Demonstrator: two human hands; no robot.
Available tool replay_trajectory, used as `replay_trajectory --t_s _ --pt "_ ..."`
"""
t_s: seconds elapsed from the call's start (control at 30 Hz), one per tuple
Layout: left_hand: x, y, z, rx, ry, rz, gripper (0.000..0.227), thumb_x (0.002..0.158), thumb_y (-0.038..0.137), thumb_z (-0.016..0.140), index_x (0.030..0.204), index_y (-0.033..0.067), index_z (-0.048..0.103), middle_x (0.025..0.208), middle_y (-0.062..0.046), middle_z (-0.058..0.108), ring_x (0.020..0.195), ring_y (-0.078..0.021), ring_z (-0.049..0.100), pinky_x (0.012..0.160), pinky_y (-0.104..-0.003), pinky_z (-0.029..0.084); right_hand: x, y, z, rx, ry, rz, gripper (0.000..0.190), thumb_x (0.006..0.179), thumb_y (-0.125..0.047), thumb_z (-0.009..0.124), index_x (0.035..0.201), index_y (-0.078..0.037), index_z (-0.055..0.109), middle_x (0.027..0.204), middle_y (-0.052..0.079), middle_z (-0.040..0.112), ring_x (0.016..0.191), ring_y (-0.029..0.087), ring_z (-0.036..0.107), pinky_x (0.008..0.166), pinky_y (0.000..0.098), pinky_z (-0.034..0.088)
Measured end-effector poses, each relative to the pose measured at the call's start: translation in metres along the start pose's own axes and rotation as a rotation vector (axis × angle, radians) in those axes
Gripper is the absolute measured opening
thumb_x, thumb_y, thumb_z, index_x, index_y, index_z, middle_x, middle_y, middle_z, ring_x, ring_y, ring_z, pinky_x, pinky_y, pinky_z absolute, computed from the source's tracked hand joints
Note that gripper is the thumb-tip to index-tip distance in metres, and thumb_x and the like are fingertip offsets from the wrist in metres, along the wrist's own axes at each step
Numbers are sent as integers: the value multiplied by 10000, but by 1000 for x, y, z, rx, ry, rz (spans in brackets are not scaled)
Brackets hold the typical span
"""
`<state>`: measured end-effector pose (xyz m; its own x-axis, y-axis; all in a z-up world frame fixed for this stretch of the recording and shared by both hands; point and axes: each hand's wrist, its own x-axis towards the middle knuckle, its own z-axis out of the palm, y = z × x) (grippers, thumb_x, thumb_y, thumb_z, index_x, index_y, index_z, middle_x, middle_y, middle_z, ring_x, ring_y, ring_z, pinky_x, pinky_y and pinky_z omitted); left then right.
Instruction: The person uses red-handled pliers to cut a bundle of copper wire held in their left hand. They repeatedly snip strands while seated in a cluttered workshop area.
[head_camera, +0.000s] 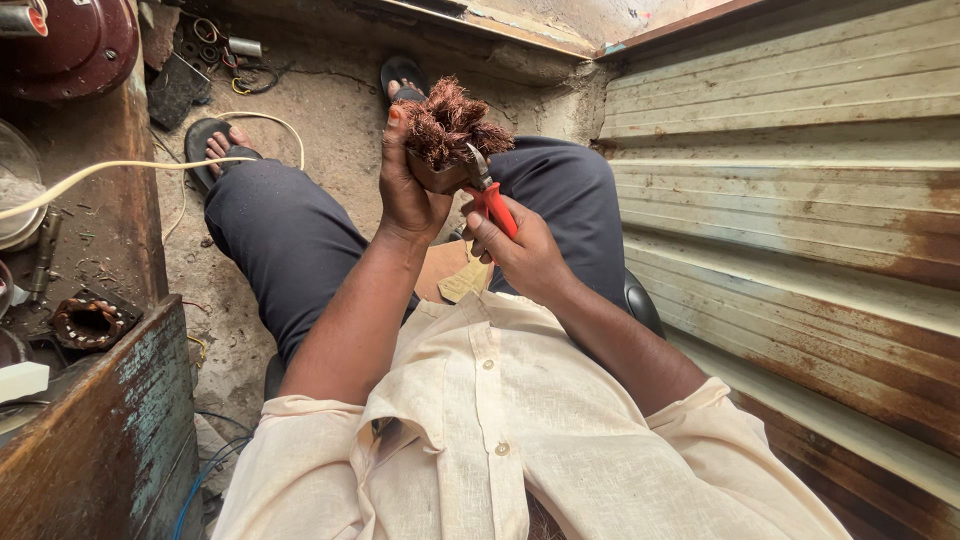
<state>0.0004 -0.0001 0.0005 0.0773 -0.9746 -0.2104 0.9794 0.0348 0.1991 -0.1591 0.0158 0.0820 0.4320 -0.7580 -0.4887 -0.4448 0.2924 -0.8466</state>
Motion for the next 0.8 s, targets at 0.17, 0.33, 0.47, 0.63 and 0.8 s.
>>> replay_trajectory --t_s 0.17,0.33,0.47,0.63,0.8 --pt "2 -3 -7 -9 -8 16 567 1042 558 534 1327 69 566 1169 -113 679 1021 -236 718 884 -447 636 3 6 1 147 -41 89 221 1060 -229 621 1072 -9 610 865 38 634 750 93 604 653 275 504" --pt "2 -4 -11 -10 11 20 556 1051 536 532 1353 70 555 1220 -100 668 1098 -214 701 966 -411 609 5 16 1 222 -30 185 177 1028 -203 605 1035 -28 632 832 34 631 698 91 586 614 268 484" --pt "2 -1 -6 11 -38 40 551 1057 526 542 1359 65 536 1233 -109 661 1117 -226 698 985 -416 604 5 29 3 245 -51 64 110 1018 -117 581 1043 -20 625 831 36 601 685 86 537 606 262 451" --pt "-4 2 1 69 -55 32 607 1010 558 543 1379 77 499 1259 -119 644 1145 -239 705 1004 -444 619 2 36 6 237 -39 35 99 978 -40 527 1054 -24 588 840 23 569 689 78 507 611 256 429" --pt "0 -4 -7 57 -50 12 585 1050 528 528 1401 62 503 1302 -125 635 1203 -247 680 1065 -453 598 0 44 9 249 -8 10 111 954 -31 546 1055 -29 594 827 12 552 686 70 487 608 248 417"
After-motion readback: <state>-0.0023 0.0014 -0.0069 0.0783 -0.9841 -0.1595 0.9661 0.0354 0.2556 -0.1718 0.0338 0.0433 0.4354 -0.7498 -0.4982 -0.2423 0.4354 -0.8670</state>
